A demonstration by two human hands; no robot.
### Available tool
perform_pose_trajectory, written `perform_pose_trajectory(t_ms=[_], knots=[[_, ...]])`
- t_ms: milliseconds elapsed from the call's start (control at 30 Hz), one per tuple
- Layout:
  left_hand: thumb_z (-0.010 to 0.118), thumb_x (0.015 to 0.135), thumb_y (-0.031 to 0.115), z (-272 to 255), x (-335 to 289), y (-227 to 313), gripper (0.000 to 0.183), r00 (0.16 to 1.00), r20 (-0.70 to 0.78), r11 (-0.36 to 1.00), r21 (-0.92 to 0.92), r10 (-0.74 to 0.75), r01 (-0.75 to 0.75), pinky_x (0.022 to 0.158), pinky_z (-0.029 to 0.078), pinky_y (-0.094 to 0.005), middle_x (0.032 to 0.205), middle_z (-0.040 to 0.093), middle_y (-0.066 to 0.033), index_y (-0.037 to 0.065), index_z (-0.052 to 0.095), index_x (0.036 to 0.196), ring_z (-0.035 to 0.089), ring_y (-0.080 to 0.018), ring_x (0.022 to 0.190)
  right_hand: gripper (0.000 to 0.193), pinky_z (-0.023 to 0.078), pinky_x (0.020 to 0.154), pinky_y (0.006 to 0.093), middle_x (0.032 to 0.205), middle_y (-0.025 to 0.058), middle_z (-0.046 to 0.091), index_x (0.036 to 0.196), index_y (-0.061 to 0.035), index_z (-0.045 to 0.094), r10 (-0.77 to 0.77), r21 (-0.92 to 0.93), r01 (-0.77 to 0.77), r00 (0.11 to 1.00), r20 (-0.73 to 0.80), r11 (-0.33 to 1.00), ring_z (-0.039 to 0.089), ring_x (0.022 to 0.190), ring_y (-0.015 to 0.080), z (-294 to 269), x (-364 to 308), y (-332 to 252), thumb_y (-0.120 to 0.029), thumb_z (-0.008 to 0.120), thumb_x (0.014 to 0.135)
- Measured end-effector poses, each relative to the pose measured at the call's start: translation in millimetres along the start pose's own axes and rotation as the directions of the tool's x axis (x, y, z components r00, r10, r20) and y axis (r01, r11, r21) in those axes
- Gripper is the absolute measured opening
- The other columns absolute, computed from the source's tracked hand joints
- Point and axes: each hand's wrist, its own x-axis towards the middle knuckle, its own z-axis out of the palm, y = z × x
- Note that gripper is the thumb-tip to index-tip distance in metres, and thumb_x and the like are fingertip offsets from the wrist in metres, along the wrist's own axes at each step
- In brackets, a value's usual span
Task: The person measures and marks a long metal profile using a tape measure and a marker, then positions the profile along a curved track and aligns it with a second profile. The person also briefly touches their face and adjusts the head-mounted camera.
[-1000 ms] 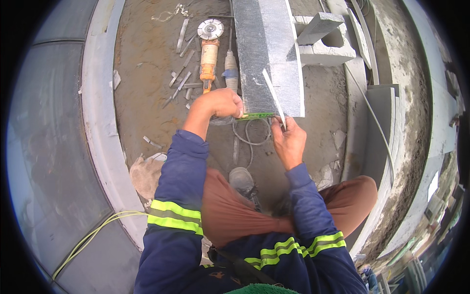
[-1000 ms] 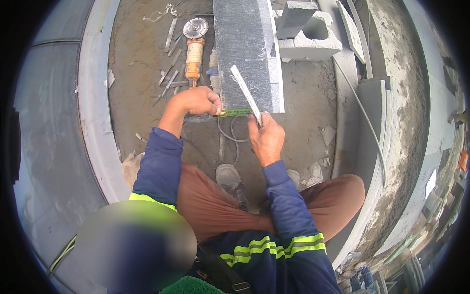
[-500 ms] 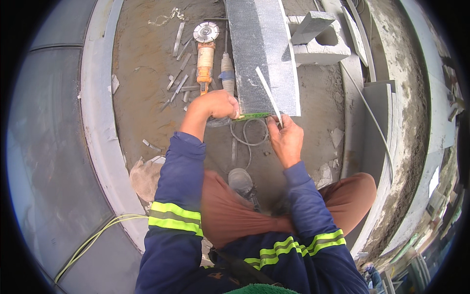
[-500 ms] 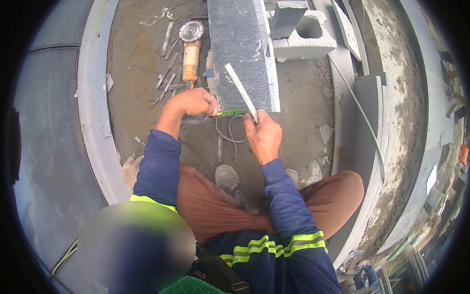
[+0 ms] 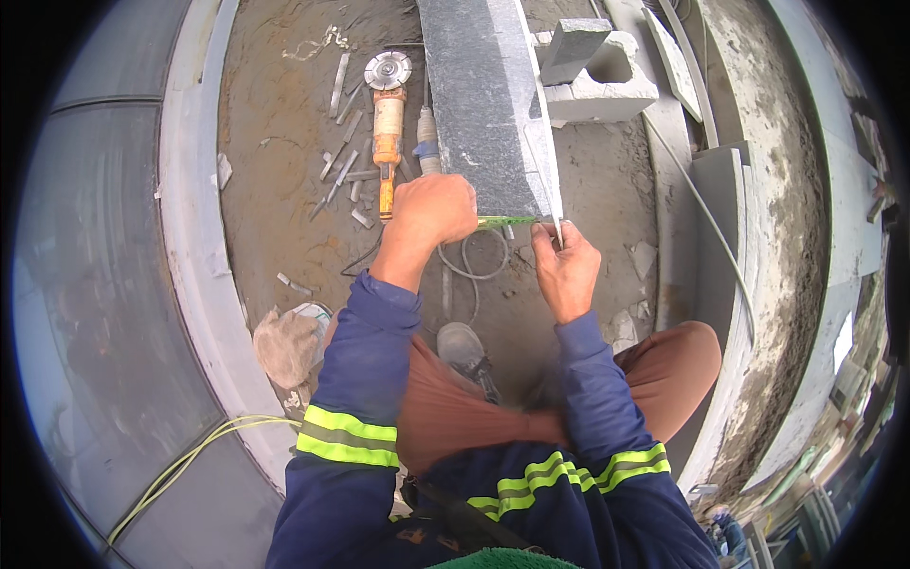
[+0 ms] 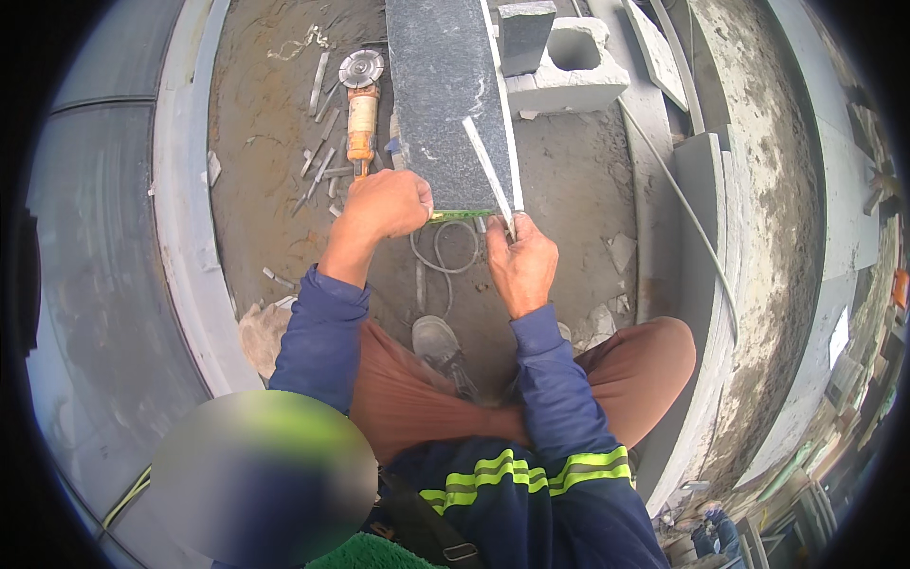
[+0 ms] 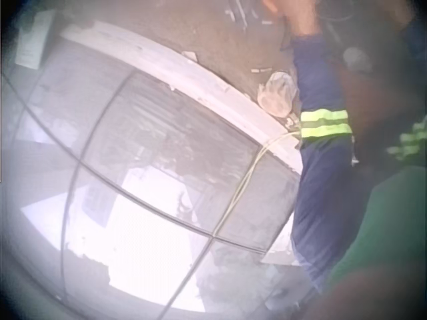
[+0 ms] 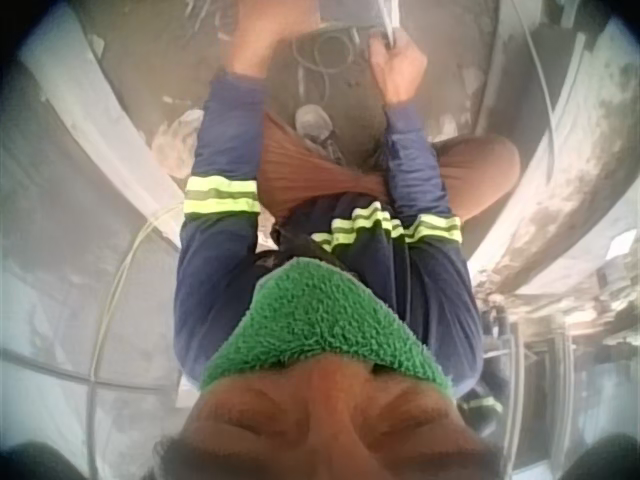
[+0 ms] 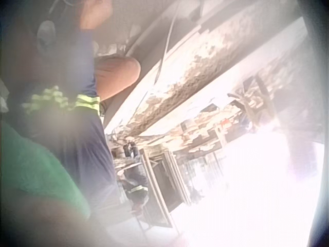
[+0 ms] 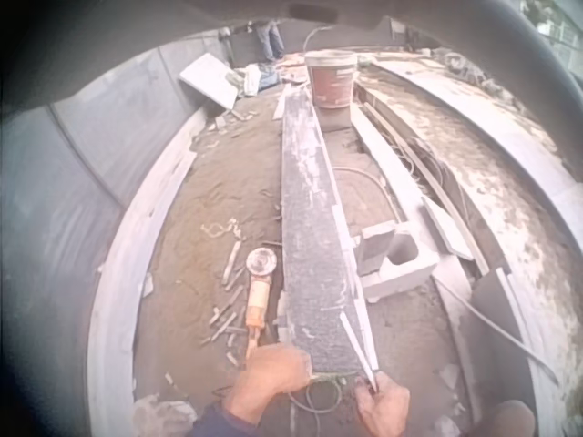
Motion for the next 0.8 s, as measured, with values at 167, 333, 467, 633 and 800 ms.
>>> perform_pose_trajectory(t_ms=[167, 333, 467, 633, 800], knots=[[0.067, 0.085, 0.012, 0, 11, 42, 0.035, 0.999, 0.005, 0.999, -0.014, -0.045, 0.045, 0.099, 0.058, -0.0467, 0.119, 0.079, -0.0186, 0.009, 0.083, 0.116, 0.074, -0.0377, 0.118, 0.029, 0.052, 0.065, 0.0472, 0.073, 0.023, 0.068, 0.093, -0.001, 0.073, 0.018, -0.039, -0.019, 1.0, -0.023, 0.999, 0.068, 0.066, 0.0403, -17, 22, 16, -0.03, 0.073, 0.096], [0.063, 0.088, 0.016, 0, 16, 54, 0.037, 0.994, 0.069, 0.996, 0.04, -0.087, 0.084, 0.102, 0.056, -0.0485, 0.125, 0.078, -0.0168, 0.013, 0.079, 0.121, 0.072, -0.0377, 0.122, 0.028, 0.053, 0.068, 0.038, 0.072, 0.0139, 0.07, 0.095, -0.0003, 0.077, 0.069, -0.048, -0.07, 0.997, -0.021, 0.996, 0.065, 0.065, 0.0224, -19, 24, 26, -0.028, 0.075, 0.095], [0.062, 0.091, 0.018, 5, 22, 57, 0.039, 0.989, 0.064, 0.99, 0.051, -0.135, 0.132, 0.105, 0.054, -0.0503, 0.13, 0.076, -0.0167, 0.014, 0.078, 0.126, 0.07, -0.0382, 0.126, 0.028, 0.053, 0.068, 0.0379, 0.073, 0.014, 0.07, 0.097, -0.0009, 0.077, 0.054, -0.032, -0.055, 0.998, -0.017, 0.998, 0.065, 0.065, 0.0227, -19, 26, 31, -0.028, 0.074, 0.096], [0.068, 0.088, 0.015, 1, 20, 60, 0.038, 0.985, 0.055, 0.986, 0.009, -0.166, 0.166, 0.105, 0.055, -0.0464, 0.13, 0.076, -0.0211, 0.005, 0.08, 0.122, 0.071, -0.0369, 0.126, 0.027, 0.053, 0.069, 0.0454, 0.077, 0.0206, 0.07, 0.099, -0.0025, 0.076, 0.025, -0.001, -0.025, 1.0, 0.005, 1.0, 0.068, 0.071, 0.0369, -17, 28, 37, -0.029, 0.073, 0.096], [0.068, 0.088, 0.016, 0, 20, 61, 0.04, 0.981, 0.058, 0.982, 0.048, -0.184, 0.182, 0.106, 0.055, -0.0462, 0.132, 0.075, -0.0206, 0.005, 0.08, 0.124, 0.071, -0.037, 0.127, 0.028, 0.054, 0.07, 0.0458, 0.077, 0.0211, 0.071, 0.1, -0.0025, 0.077, 0.016, 0.015, -0.016, 1.0, 0.011, 1.0, 0.068, 0.071, 0.0372, -18, 28, 35, -0.029, 0.073, 0.096]])
